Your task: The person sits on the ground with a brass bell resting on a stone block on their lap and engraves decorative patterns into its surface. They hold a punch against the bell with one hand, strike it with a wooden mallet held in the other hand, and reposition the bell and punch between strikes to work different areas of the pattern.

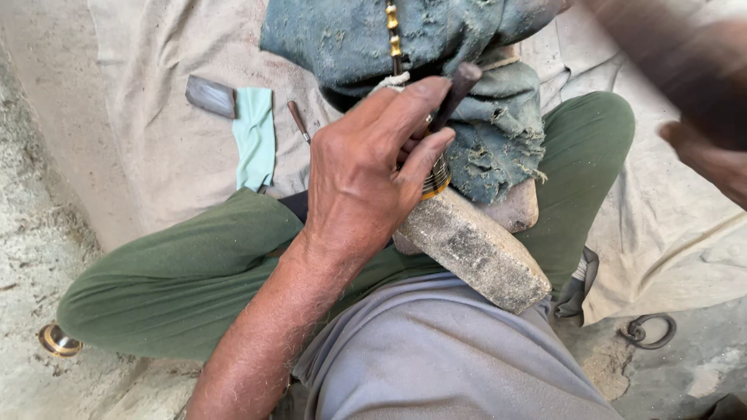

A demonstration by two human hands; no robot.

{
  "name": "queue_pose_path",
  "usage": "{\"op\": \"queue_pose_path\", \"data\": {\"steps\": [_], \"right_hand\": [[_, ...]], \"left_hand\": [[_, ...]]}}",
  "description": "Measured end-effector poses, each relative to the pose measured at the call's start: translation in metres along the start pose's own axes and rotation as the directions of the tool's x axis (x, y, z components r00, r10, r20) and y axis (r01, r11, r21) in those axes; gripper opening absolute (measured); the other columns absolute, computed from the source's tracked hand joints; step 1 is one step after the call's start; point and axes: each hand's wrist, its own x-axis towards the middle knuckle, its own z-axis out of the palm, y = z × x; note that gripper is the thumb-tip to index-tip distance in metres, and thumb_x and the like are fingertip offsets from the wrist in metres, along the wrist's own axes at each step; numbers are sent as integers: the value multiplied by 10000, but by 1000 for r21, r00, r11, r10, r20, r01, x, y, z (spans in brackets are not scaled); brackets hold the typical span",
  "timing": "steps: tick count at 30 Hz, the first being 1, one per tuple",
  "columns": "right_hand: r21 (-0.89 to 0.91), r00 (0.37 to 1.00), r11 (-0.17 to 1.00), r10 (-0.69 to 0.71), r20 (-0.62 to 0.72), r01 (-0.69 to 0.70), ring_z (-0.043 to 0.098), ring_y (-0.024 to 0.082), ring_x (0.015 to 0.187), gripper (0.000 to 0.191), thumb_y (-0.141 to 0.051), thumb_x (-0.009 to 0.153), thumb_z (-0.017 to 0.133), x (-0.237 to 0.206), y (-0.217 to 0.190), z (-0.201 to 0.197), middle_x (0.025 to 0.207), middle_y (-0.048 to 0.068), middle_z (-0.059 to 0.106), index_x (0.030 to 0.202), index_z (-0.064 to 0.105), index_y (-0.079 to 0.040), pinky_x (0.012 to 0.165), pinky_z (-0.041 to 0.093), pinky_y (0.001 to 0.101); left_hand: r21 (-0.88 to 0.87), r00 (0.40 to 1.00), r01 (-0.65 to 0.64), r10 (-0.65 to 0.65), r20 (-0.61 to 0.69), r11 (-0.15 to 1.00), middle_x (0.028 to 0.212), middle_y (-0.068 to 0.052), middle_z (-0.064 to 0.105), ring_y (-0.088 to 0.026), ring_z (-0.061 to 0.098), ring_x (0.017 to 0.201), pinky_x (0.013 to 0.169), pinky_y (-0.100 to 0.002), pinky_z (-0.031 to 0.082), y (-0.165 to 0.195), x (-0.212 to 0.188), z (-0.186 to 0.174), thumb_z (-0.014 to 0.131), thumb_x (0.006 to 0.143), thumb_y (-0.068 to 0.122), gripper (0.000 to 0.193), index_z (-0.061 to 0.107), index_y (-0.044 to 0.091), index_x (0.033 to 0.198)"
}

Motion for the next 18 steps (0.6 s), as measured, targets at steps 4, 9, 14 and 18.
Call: {"op": "queue_pose_path", "data": {"steps": [4,9,14,18], "right_hand": [[-84,991,989,129,44,-125,683,285,720,234,-137,1111,714,-18,-36,-24,846,208,702,1009,691,72,680,567,355],[321,923,865,-360,-139,386,661,213,852,236,-73,984,641,-51,-56,-63,969,152,658,1180,632,58,773,545,328],[243,988,959,-152,8,145,701,259,822,217,-155,1071,691,-53,-27,-31,927,172,686,1099,669,59,762,581,371],[438,998,898,-57,12,46,728,203,886,263,-207,1077,705,-60,-10,-6,946,136,710,1055,686,54,846,595,330]], "left_hand": [[-37,999,11,-9,36,999,948,-66,658,-185,688,766,688,-331,561,1,1,-3,832,956,106,404,630,98,1306],[-11,993,65,-63,95,998,916,-84,667,-221,689,751,679,-358,560,2,4,-6,838,924,113,426,643,103,1302],[-9,993,-82,83,89,997,1053,-91,683,-272,708,875,814,-384,591,0,1,-9,791,994,116,381,595,106,1321],[2,982,-128,127,139,992,1046,-90,661,-314,686,907,792,-419,572,-4,1,-9,783,993,139,410,604,126,1362]]}}
